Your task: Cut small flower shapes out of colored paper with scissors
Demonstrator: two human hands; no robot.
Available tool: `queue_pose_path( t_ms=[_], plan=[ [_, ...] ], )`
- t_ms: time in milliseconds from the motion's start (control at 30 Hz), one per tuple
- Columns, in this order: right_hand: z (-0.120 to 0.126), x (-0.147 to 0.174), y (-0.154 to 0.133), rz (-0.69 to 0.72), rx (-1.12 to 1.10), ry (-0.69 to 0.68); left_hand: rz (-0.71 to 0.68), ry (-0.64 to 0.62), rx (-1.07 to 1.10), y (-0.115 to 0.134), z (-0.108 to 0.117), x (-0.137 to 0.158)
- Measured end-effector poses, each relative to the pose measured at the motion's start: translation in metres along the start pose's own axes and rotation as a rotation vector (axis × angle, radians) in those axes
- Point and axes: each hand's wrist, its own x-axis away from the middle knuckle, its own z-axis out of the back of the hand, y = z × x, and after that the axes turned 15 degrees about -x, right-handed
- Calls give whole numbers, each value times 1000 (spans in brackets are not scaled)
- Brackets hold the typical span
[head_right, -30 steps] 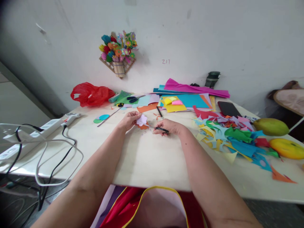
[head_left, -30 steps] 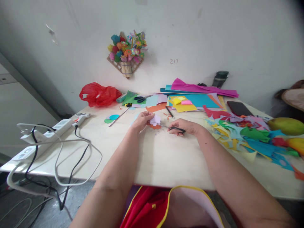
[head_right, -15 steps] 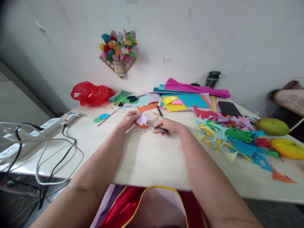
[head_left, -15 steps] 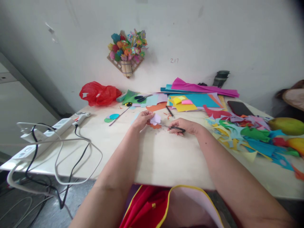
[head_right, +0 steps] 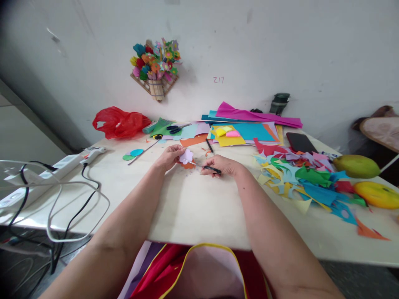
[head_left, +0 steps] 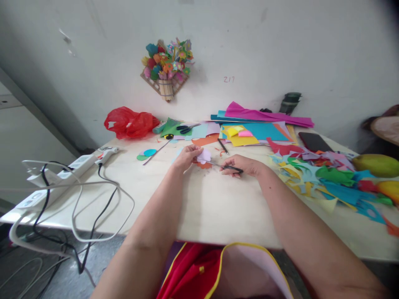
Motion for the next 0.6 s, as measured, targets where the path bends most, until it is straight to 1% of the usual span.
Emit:
queue_pose_path(
  t_ms=[333, 600],
  plan=[
    [2, -2, 2, 12, 12, -3, 5, 1, -9, 0, 0, 0],
    [-1, 1, -3, 6, 12, 8, -6, 2, -16, -2, 1, -1]
  ],
)
